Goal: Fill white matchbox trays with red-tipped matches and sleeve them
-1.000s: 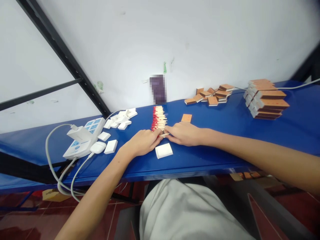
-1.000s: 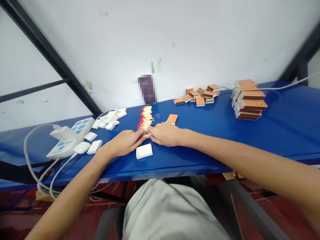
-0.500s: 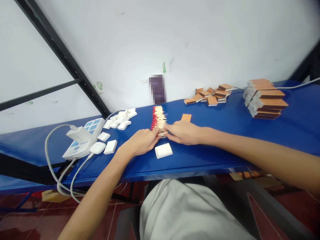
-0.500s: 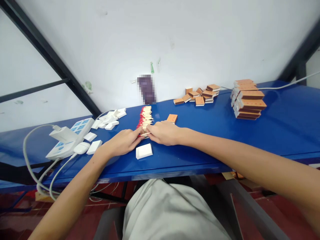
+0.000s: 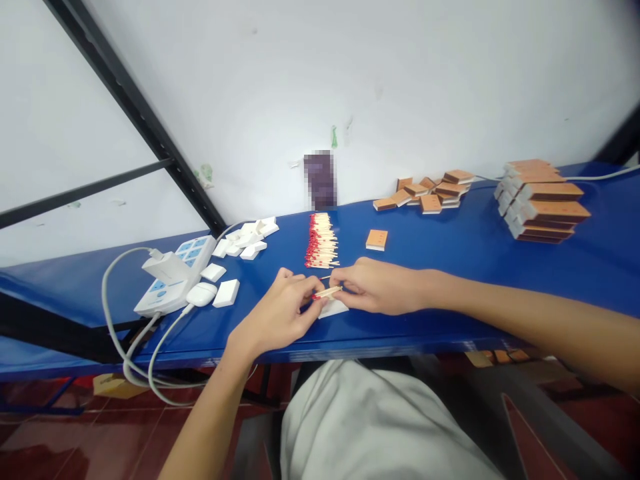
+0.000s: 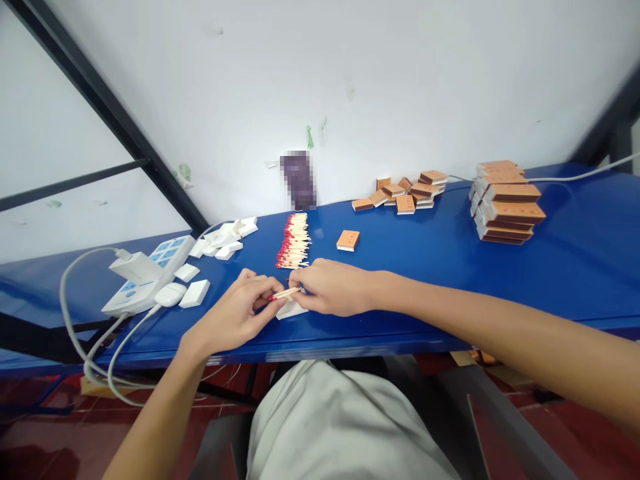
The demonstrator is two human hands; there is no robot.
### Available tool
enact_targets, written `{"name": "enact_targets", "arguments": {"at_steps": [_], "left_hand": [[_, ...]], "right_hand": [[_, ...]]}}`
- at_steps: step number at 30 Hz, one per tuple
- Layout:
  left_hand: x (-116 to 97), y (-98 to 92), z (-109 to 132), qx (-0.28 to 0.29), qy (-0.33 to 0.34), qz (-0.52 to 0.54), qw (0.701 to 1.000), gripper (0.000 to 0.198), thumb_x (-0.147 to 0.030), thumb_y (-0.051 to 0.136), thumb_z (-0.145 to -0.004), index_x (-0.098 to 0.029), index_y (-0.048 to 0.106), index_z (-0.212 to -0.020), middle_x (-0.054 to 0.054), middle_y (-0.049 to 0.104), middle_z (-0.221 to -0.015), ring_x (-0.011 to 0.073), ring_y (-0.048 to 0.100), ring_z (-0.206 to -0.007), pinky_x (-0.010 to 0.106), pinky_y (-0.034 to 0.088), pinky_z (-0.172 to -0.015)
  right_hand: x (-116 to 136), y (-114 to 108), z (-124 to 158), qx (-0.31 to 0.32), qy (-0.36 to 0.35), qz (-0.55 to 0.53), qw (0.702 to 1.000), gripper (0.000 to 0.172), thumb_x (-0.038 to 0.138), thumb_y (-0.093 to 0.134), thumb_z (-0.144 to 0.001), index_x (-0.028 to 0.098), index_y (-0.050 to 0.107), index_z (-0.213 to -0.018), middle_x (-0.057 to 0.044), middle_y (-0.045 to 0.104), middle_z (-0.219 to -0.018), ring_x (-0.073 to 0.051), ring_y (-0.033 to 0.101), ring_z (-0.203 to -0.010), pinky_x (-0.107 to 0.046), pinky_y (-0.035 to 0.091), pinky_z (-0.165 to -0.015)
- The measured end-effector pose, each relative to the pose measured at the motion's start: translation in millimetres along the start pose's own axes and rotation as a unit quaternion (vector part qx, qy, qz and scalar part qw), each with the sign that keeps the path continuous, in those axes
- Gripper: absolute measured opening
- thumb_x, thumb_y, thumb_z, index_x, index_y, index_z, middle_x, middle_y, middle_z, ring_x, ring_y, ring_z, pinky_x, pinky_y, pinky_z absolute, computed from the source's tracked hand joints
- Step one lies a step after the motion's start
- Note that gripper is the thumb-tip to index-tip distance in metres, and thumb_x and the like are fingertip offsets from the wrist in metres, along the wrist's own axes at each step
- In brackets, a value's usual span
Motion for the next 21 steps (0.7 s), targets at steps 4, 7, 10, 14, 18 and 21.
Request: {"name": "enact_targets", "arguments": {"at_steps": [4, 7, 10, 14, 18, 21], "left_hand": [[8.0, 12.3, 3.9, -0.006, -0.029, 0.055, 0.998, 0.024, -0.036, 0.046, -0.100, -0.020, 0.060, -0.090, -0.004, 0.057, -0.068, 0.0147, 0.049, -0.065, 0.033, 0.038, -0.081], [11.6, 16.9, 8.4, -0.012, -0.052, 0.060, 0.997, 0.026, -0.040, 0.045, -0.100, -0.023, 0.064, -0.096, -0.004, 0.056, -0.064, 0.0152, 0.049, -0.064, 0.032, 0.039, -0.078], [7.7, 16.0, 11.6, -0.019, -0.049, 0.046, 0.998, 0.025, -0.039, 0.047, -0.099, -0.023, 0.066, -0.103, -0.005, 0.054, -0.061, 0.0143, 0.047, -0.059, 0.032, 0.038, -0.076], [1.7, 13.0, 13.1, -0.028, -0.035, 0.015, 0.999, 0.021, -0.036, 0.056, -0.093, -0.020, 0.067, -0.098, -0.005, 0.051, -0.058, 0.0128, 0.043, -0.055, 0.033, 0.037, -0.075], [4.0, 8.7, 15.6, -0.055, -0.044, -0.019, 0.997, 0.019, -0.038, 0.062, -0.088, -0.023, 0.069, -0.097, -0.005, 0.050, -0.053, 0.0154, 0.040, -0.058, 0.035, 0.035, -0.076], [8.9, 7.7, 17.2, -0.069, -0.061, -0.023, 0.995, 0.017, -0.039, 0.064, -0.086, -0.025, 0.070, -0.094, -0.004, 0.049, -0.049, 0.0187, 0.042, -0.063, 0.034, 0.035, -0.073]], "right_hand": [[-0.6, 4.5, 1.6, 0.014, -0.002, -0.015, 1.000, 0.017, 0.025, 0.049, -0.094, 0.016, 0.063, -0.090, 0.003, 0.055, -0.060, -0.011, 0.045, -0.053, -0.024, 0.027, -0.057], [-1.6, 7.2, 1.3, 0.018, -0.004, -0.019, 1.000, 0.018, 0.025, 0.050, -0.094, 0.016, 0.064, -0.089, 0.002, 0.057, -0.061, -0.011, 0.047, -0.054, -0.024, 0.029, -0.058], [-1.8, 7.2, 0.7, 0.013, -0.006, -0.013, 1.000, 0.018, 0.026, 0.052, -0.092, 0.016, 0.065, -0.084, 0.001, 0.058, -0.061, -0.011, 0.047, -0.054, -0.025, 0.028, -0.058], [-2.1, 5.8, 2.2, 0.007, -0.002, -0.003, 1.000, 0.022, 0.027, 0.052, -0.093, 0.015, 0.068, -0.085, 0.000, 0.061, -0.063, -0.011, 0.048, -0.054, -0.025, 0.029, -0.058], [-3.4, 4.0, 5.1, -0.007, -0.002, 0.014, 1.000, 0.022, 0.029, 0.054, -0.091, 0.015, 0.072, -0.092, 0.001, 0.060, -0.058, -0.011, 0.047, -0.051, -0.025, 0.028, -0.058], [-3.3, 2.5, 6.4, -0.027, -0.015, 0.034, 0.999, 0.023, 0.029, 0.055, -0.090, 0.016, 0.073, -0.096, 0.001, 0.061, -0.058, -0.012, 0.048, -0.053, -0.026, 0.029, -0.059]]}}
Point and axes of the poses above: each hand's wrist, its own z-axis away from the middle knuckle, its own y-axis out of the palm, x = y × z, the point moved 10 cm from there along -z, towards the middle knuckle
